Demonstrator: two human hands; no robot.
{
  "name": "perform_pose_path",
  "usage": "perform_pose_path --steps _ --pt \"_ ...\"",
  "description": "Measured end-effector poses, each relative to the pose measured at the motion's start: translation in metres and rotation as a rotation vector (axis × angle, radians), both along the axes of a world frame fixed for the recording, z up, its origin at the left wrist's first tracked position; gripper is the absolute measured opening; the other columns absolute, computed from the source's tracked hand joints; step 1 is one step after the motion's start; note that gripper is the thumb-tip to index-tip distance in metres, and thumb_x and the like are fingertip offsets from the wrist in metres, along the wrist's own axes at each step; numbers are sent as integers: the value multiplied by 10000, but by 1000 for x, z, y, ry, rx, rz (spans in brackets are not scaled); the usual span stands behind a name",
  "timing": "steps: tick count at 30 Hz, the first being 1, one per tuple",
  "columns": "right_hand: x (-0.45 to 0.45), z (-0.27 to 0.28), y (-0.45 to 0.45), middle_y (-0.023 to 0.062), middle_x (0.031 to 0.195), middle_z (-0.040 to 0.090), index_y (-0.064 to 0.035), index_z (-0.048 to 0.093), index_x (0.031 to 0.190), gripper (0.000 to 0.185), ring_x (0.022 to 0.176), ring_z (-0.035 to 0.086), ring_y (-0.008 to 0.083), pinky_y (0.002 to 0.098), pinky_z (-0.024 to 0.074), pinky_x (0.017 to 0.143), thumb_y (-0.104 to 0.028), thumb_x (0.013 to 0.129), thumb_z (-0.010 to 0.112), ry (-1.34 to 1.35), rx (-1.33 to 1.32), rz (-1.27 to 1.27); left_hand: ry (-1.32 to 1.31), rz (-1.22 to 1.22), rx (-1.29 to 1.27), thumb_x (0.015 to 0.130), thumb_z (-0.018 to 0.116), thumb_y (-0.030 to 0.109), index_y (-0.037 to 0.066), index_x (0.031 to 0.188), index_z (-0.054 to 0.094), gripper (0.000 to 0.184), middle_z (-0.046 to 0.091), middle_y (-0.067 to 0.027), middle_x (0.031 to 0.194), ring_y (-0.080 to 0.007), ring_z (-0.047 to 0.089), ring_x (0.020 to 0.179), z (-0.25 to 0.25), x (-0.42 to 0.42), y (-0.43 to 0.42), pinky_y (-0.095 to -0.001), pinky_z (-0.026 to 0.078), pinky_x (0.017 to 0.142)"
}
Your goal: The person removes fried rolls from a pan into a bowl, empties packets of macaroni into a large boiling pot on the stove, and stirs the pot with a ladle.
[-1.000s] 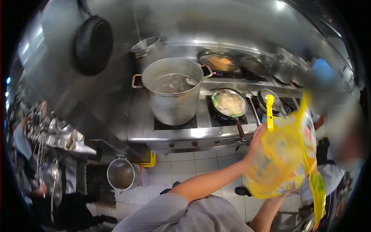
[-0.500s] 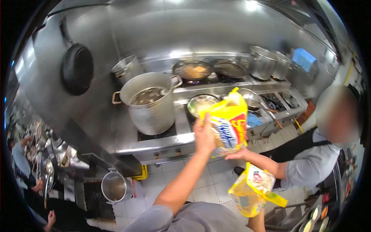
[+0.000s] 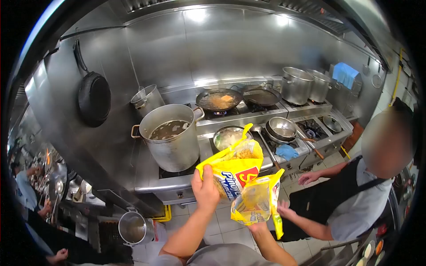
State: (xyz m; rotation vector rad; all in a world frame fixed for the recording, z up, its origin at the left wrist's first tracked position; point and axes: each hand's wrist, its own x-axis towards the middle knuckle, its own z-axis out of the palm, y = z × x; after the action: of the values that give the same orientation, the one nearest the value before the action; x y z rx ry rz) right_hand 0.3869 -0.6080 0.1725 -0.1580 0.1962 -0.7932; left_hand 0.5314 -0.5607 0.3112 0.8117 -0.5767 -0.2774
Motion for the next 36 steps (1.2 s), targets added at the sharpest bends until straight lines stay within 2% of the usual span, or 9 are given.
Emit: perform_pose_path --steps 11,15,16,19,20,21,24,26,36 --pt "81 -25 -25 55 1213 567 -135 492 1259 473 1088 549 259 437 427 951 -448 910 430 97 -66 10 116 -23 48 962 459 181 23 998 543 183 618 -52 937 -112 583 809 -38 36 -7 -266 480 731" --pt "112 -22 -43 52 1209 570 -146 497 1256 464 1089 550 259 438 424 955 -449 912 427 110 -118 -27 -155 -32 90 956 467 167 -32 1169 487 292 513 -135 1197 -166 485 1094 -29 71 -12 -294 386 940" --pt "121 -19 -49 75 1231 553 -116 471 1271 494 1094 547 241 422 427 961 -439 898 455 98 -181 -23 -155 -125 65 914 543 193 -31 1255 422 425 391 -163 1343 -210 369 1249 -33 81 -13 -327 297 1030" --pt "145 3 -53 79 1236 547 -109 472 1265 485 1110 538 239 418 427 967 -426 899 457 39 -172 -31 -384 -145 -88 849 623 206 -22 1278 402 534 372 -163 1374 -225 347 1279 -24 105 -16 -339 292 1039" --pt "153 4 -57 86 1253 532 -97 459 1274 481 1126 527 241 421 423 973 -406 905 450 28 -172 -75 -435 -177 66 790 669 191 -17 1276 414 587 367 -179 1384 -238 315 1306 -32 118 -15 -348 285 1046" --pt "157 -6 -64 97 1268 519 -86 440 1288 476 1140 516 255 426 416 978 -387 919 426 11 -158 -94 -525 -155 224 805 632 131 -24 1254 442 511 462 -163 1295 -228 408 1228 -53 133 -19 -335 342 1002" --pt "165 -15 -70 97 1235 553 -94 460 1279 471 1115 539 272 447 416 970 -400 927 393 70 -78 -110 -193 -316 183 842 578 86 -33 1195 486 384 554 -118 1147 -191 510 1074 -59 131 -19 -308 406 924" --pt "169 -14 -67 105 1256 535 -102 457 1284 476 1151 507 286 451 377 1001 -411 927 396 51 -16 -155 -115 -135 145 882 507 50 -34 1148 506 279 578 -72 1037 -139 540 933 -65 137 -27 -273 435 848" --pt "154 14 -89 91 1203 559 -106 531 1179 433 1136 497 283 465 370 979 -430 924 396 -19 -2 -337 179 -227 -71 937 462 108 -5 1115 512 217 577 -51 988 -101 537 881 -47 154 -83 -245 439 789"
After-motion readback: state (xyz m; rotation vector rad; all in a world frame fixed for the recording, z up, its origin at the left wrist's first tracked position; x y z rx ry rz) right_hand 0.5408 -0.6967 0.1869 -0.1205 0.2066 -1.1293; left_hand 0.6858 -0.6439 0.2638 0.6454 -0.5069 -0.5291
